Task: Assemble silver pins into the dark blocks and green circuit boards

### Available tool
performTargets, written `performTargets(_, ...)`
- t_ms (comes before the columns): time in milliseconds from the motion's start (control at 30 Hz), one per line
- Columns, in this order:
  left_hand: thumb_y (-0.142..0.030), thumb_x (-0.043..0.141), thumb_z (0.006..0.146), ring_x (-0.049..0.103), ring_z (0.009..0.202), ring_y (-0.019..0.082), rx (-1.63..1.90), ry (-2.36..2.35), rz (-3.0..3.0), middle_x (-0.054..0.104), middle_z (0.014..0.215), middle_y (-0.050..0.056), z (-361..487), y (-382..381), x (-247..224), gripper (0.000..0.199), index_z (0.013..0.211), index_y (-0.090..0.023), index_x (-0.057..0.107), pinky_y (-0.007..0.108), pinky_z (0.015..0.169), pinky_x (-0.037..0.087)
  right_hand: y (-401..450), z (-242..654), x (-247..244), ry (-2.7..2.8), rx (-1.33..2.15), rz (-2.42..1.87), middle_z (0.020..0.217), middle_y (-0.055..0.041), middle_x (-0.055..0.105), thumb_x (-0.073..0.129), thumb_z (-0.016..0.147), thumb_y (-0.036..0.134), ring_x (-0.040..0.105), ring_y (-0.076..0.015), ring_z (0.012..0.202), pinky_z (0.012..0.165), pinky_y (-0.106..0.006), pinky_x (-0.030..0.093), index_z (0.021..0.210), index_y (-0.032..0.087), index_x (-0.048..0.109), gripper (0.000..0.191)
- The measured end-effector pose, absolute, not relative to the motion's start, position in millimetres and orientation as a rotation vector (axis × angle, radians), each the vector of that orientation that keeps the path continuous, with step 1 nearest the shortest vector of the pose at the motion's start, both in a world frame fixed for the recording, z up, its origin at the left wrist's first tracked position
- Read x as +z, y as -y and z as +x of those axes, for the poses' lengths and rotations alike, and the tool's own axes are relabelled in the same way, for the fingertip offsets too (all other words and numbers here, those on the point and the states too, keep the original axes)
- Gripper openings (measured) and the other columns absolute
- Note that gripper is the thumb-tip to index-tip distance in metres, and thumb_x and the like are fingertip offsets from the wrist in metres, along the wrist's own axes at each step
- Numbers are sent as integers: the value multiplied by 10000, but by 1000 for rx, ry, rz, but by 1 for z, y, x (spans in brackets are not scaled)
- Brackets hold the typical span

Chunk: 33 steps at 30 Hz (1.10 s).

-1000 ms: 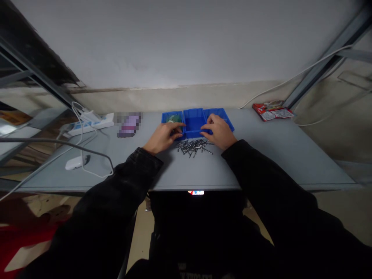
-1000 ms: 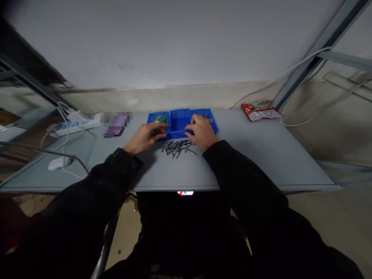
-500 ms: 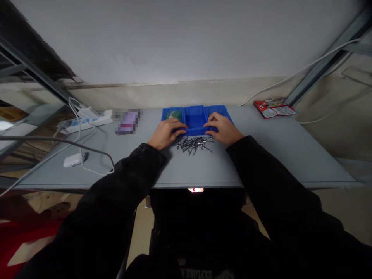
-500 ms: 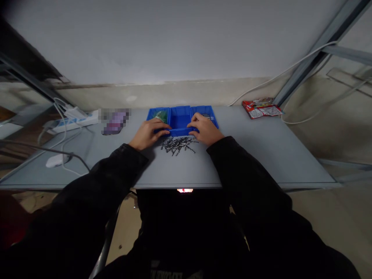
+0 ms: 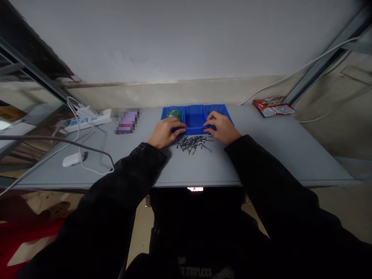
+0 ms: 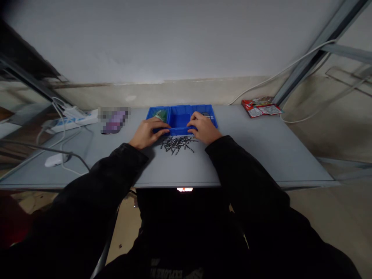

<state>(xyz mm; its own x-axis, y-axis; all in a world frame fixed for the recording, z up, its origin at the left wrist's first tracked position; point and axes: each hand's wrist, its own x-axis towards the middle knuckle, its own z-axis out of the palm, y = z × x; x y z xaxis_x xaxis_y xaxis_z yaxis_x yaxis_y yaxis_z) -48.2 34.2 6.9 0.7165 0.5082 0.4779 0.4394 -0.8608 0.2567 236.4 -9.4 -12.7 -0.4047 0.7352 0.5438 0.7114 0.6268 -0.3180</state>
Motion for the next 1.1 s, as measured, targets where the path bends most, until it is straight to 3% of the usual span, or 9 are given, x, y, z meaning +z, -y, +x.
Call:
performTargets(167,-428,606,1008,648,1034,269,904,-845,2953,714,1091,111,-49,-24,11,345,1236,-193,713,474,942,544,20,230,-4,2170,-56,-1127,1131,-106,603,754,895,289,604,-270,1041,959,-443,519,1184,202,711,305)
performTargets(300,-453,618,996,652,1010,273,1034,-875,3009,695,1060,122,-57,2,11,348,1171,-166,708,460,900,568,47,224,7,2108,-183,-1120,1042,-97,649,674,964,412,604,-260,983,898,-399,483,1116,201,713,263)
performTargets(433,-404,554,1039,696,871,212,746,-909,3022,706,1024,99,-66,27,5,333,1208,-154,696,351,791,589,78,221,4,2322,61,-1157,819,-33,675,686,968,407,613,-187,752,739,-303,438,1100,177,713,267)
performTargets(600,-379,554,1040,703,866,218,495,-1035,2923,712,1050,113,-68,33,-3,320,1198,-145,703,360,796,589,95,220,-3,2501,293,-1304,948,-52,707,689,968,357,623,-186,800,753,-301,427,1211,169,675,308)
performTargets(767,-313,579,1027,698,919,221,529,-1017,2798,723,1034,103,-61,28,-5,246,1150,-158,724,383,872,580,92,220,-8,2462,299,-1302,982,-54,700,633,999,305,617,-186,830,794,-313,438,1147,172,681,205)
performTargets(1100,-259,627,998,695,882,201,555,-1029,2711,736,1033,87,-58,29,-6,184,1126,-168,724,368,867,569,91,215,-11,2384,252,-1462,967,-64,695,580,1014,233,629,-198,876,799,-316,428,970,167,654,109)
